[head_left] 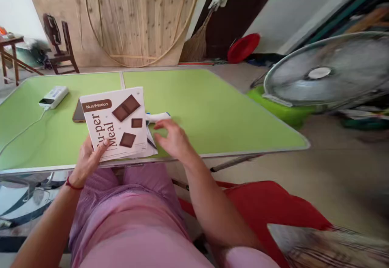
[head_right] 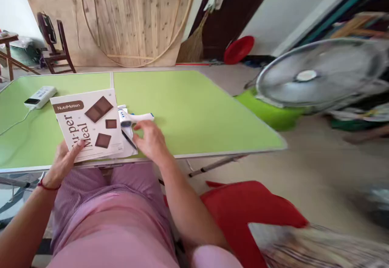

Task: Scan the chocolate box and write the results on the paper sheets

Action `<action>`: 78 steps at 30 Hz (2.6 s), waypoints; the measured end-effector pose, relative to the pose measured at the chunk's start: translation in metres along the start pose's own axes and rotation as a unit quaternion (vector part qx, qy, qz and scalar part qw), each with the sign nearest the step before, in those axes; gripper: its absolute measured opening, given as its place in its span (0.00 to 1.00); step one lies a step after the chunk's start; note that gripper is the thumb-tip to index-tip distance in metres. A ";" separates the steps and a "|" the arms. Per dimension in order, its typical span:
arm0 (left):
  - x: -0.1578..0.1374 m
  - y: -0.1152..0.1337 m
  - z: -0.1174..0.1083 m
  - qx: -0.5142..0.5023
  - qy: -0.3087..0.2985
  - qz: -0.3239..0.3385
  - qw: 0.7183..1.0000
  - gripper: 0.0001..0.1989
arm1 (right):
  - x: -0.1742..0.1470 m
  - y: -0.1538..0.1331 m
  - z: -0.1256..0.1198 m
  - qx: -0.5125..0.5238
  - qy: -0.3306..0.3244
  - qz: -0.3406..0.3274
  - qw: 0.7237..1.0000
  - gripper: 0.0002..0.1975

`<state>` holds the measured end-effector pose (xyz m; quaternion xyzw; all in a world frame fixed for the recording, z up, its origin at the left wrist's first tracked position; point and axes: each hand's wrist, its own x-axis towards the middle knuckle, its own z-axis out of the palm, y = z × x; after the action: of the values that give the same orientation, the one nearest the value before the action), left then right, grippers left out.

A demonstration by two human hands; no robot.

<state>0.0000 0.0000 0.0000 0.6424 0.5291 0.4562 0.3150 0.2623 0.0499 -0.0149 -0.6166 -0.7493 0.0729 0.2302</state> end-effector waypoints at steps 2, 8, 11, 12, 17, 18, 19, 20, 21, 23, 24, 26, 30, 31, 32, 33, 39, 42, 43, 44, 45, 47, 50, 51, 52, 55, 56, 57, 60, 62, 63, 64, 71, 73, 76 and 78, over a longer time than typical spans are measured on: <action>0.001 0.000 0.002 0.005 0.009 -0.007 1.000 0.32 | 0.023 0.000 -0.005 -0.040 -0.004 0.005 0.999 0.21; 0.003 -0.003 0.003 0.018 0.009 -0.001 1.000 0.32 | 0.065 0.000 -0.010 -0.074 -0.125 -0.027 0.989 0.29; 0.003 -0.002 0.004 0.005 0.006 0.003 1.000 0.32 | 0.062 0.004 -0.014 -0.061 -0.128 0.002 0.990 0.23; 0.003 -0.002 0.004 -0.003 0.005 0.005 1.000 0.32 | 0.056 0.005 -0.017 -0.038 -0.102 0.025 0.994 0.22; 0.003 0.001 0.006 -0.049 0.000 0.005 0.999 0.29 | -0.014 -0.019 -0.032 0.381 0.146 0.026 0.913 0.21; 0.003 0.002 0.007 -0.055 0.000 0.005 0.998 0.28 | -0.032 -0.029 -0.033 0.460 0.113 -0.004 0.881 0.17; 0.003 0.003 0.007 -0.058 0.001 0.004 0.998 0.28 | -0.049 -0.041 -0.031 0.523 0.054 -0.017 0.851 0.15; 0.003 0.003 0.007 -0.060 0.001 0.002 0.998 0.28 | -0.064 -0.052 -0.028 0.570 -0.008 -0.014 0.822 0.14; 0.003 0.004 0.007 -0.061 0.001 0.000 0.998 0.28 | -0.076 -0.063 -0.023 0.598 -0.058 0.017 0.799 0.14; 0.003 0.004 0.007 -0.065 -0.002 -0.003 0.998 0.28 | -0.090 -0.079 -0.009 0.625 -0.105 0.074 0.770 0.13; 0.003 0.005 0.006 -0.066 -0.004 -0.004 0.998 0.28 | -0.092 -0.083 -0.002 0.631 -0.121 0.092 0.761 0.13; 0.003 0.005 0.006 -0.067 -0.006 -0.006 0.998 0.27 | -0.090 -0.087 0.011 0.636 -0.134 0.115 0.751 0.12; 0.002 0.005 0.005 -0.068 -0.009 -0.009 0.998 0.27 | -0.083 -0.086 0.022 0.647 -0.138 0.127 0.739 0.11; 0.002 0.005 0.005 -0.069 -0.010 -0.010 0.998 0.27 | -0.084 -0.086 0.021 0.651 -0.143 0.126 0.735 0.10; 0.002 0.005 0.005 -0.068 -0.011 -0.009 0.998 0.27 | -0.085 -0.087 0.021 0.657 -0.149 0.123 0.729 0.09; 0.002 0.005 0.005 -0.065 -0.011 -0.007 0.998 0.27 | -0.086 -0.087 0.020 0.663 -0.155 0.121 0.722 0.08; 0.001 0.006 0.006 -0.053 -0.011 -0.005 0.999 0.27 | -0.090 -0.092 0.019 0.686 -0.159 0.128 0.699 0.06; 0.001 0.007 0.006 -0.049 -0.007 -0.014 0.999 0.28 | -0.089 -0.092 0.019 0.682 -0.158 0.131 0.702 0.06; 0.001 0.007 0.006 -0.046 -0.006 -0.014 0.999 0.28 | -0.089 -0.092 0.019 0.681 -0.158 0.130 0.703 0.06; 0.001 0.007 0.006 -0.043 -0.006 -0.014 0.999 0.28 | -0.089 -0.092 0.019 0.681 -0.158 0.130 0.703 0.06; 0.001 0.007 0.005 -0.041 -0.007 -0.013 0.999 0.28 | -0.089 -0.092 0.019 0.679 -0.157 0.132 0.704 0.06; 0.001 0.007 0.005 -0.041 -0.008 -0.011 0.999 0.27 | -0.090 -0.092 0.019 0.679 -0.157 0.135 0.705 0.07; 0.001 0.007 0.005 -0.051 -0.010 -0.009 0.999 0.26 | -0.090 -0.092 0.019 0.683 -0.160 0.131 0.701 0.06; 0.001 0.007 0.005 -0.053 -0.010 -0.008 0.999 0.26 | -0.090 -0.092 0.019 0.683 -0.161 0.129 0.700 0.06; 0.001 0.007 0.005 -0.053 -0.009 -0.007 0.999 0.26 | -0.089 -0.092 0.019 0.682 -0.162 0.126 0.702 0.06; 0.001 0.007 0.005 -0.052 -0.008 -0.004 0.999 0.26 | -0.088 -0.092 0.018 0.672 -0.166 0.116 0.712 0.06; 0.001 0.007 0.005 -0.052 -0.008 -0.003 0.999 0.26 | -0.088 -0.092 0.018 0.668 -0.169 0.112 0.716 0.06; 0.001 0.007 0.005 -0.052 -0.008 -0.001 0.999 0.25 | -0.088 -0.092 0.018 0.666 -0.170 0.109 0.718 0.06; 0.001 0.006 0.005 -0.047 -0.006 -0.006 0.999 0.26 | -0.089 -0.092 0.019 0.674 -0.166 0.115 0.711 0.06; 0.001 0.006 0.005 -0.047 -0.006 -0.013 0.999 0.27 | -0.090 -0.091 0.021 0.682 -0.163 0.118 0.703 0.06; 0.001 0.006 0.005 -0.049 -0.007 -0.015 0.999 0.28 | -0.090 -0.091 0.021 0.684 -0.163 0.116 0.701 0.06; 0.001 0.005 0.005 -0.051 -0.009 -0.016 0.999 0.28 | -0.091 -0.091 0.021 0.683 -0.165 0.113 0.702 0.07; 0.001 0.005 0.005 -0.052 -0.010 -0.015 0.998 0.27 | -0.089 -0.093 0.018 0.680 -0.167 0.120 0.704 0.07; 0.001 0.005 0.005 -0.053 -0.009 -0.012 0.998 0.27 | -0.089 -0.094 0.017 0.676 -0.170 0.114 0.708 0.07; 0.001 0.005 0.005 -0.053 -0.008 -0.015 0.998 0.27 | -0.089 -0.094 0.018 0.676 -0.170 0.109 0.709 0.06; 0.001 0.004 0.005 -0.051 -0.010 -0.017 0.999 0.27 | -0.089 -0.094 0.018 0.678 -0.167 0.110 0.707 0.07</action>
<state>0.0060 0.0003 0.0021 0.6209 0.5131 0.4707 0.3601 0.1826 -0.0538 -0.0170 -0.3507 -0.4511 0.6878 0.4476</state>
